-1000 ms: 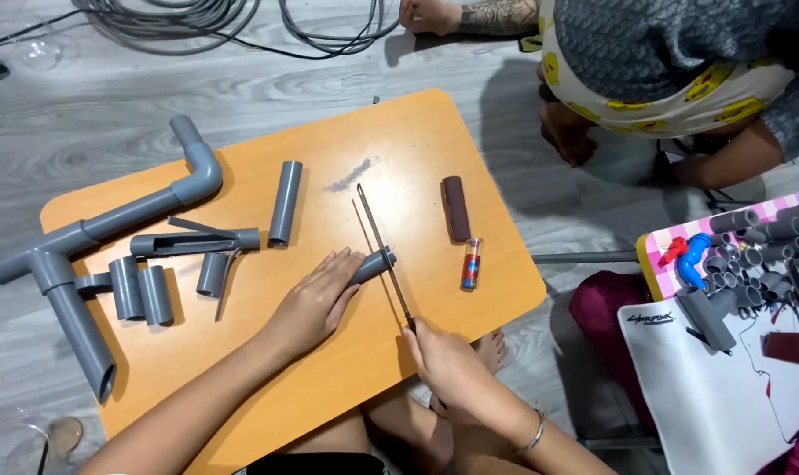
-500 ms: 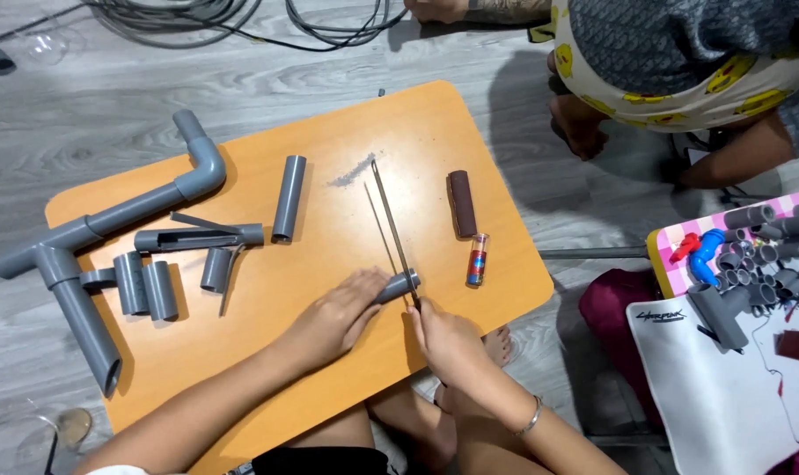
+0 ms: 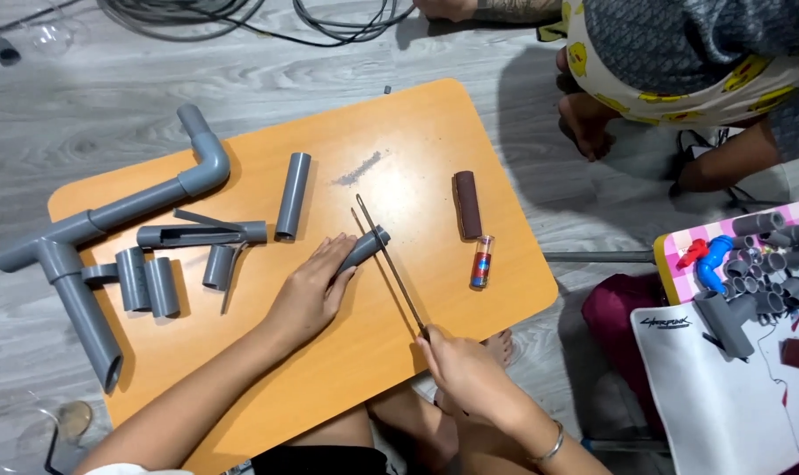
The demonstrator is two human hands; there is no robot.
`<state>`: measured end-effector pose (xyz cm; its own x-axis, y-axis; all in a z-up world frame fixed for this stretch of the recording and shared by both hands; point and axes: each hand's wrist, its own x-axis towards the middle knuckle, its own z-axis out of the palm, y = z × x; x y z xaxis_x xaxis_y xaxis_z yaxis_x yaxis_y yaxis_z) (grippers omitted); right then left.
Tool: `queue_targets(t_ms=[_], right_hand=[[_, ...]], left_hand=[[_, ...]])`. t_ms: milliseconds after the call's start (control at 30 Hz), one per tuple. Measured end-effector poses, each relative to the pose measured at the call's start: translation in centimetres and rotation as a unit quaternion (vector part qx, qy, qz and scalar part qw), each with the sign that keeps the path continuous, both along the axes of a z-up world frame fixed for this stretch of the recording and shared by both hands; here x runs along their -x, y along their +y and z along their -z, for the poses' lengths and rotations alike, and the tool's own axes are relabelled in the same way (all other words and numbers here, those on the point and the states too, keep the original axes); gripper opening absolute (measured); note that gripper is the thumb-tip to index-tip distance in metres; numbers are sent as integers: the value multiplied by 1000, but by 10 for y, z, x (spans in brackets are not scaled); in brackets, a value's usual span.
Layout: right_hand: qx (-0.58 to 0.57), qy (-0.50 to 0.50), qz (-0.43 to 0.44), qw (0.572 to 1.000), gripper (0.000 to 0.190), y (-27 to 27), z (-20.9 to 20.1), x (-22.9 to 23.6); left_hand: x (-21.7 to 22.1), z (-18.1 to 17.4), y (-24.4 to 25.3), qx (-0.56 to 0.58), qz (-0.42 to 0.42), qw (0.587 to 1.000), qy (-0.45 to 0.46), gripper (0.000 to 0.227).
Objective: Cutting a PVC pipe into segments using a manual saw blade on a low table while sitting on the floor.
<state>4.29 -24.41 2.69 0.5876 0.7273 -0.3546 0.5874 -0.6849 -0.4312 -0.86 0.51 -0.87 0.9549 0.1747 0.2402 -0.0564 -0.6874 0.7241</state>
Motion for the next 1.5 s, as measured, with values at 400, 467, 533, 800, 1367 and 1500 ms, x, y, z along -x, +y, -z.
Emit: queue_targets(t_ms=[400,467,533,800,1367,1500], right_hand=[[-5,42,45,998,26,1,1,3],[-32,28,46,998,23,4,1,2],[-31,27,48,998,24,7,0,0],[-18,-41,49,998,27,17,11,3],[10,-17,40,999,28,4,7,0],[-8,-40,52,998,26,10,8,-3]], left_hand=[[2,-8,-13,28,138,990,-1,39],[4,-5,-17,4,168,986,-9,42],[3,-7,-16,8,160,987,5,41],[-3,-12,-8,-23,108,993,-29,40],[6,-9,-24,-5,145,989,-25,41],[2,-6,-24,-51,102,992,-55,41]])
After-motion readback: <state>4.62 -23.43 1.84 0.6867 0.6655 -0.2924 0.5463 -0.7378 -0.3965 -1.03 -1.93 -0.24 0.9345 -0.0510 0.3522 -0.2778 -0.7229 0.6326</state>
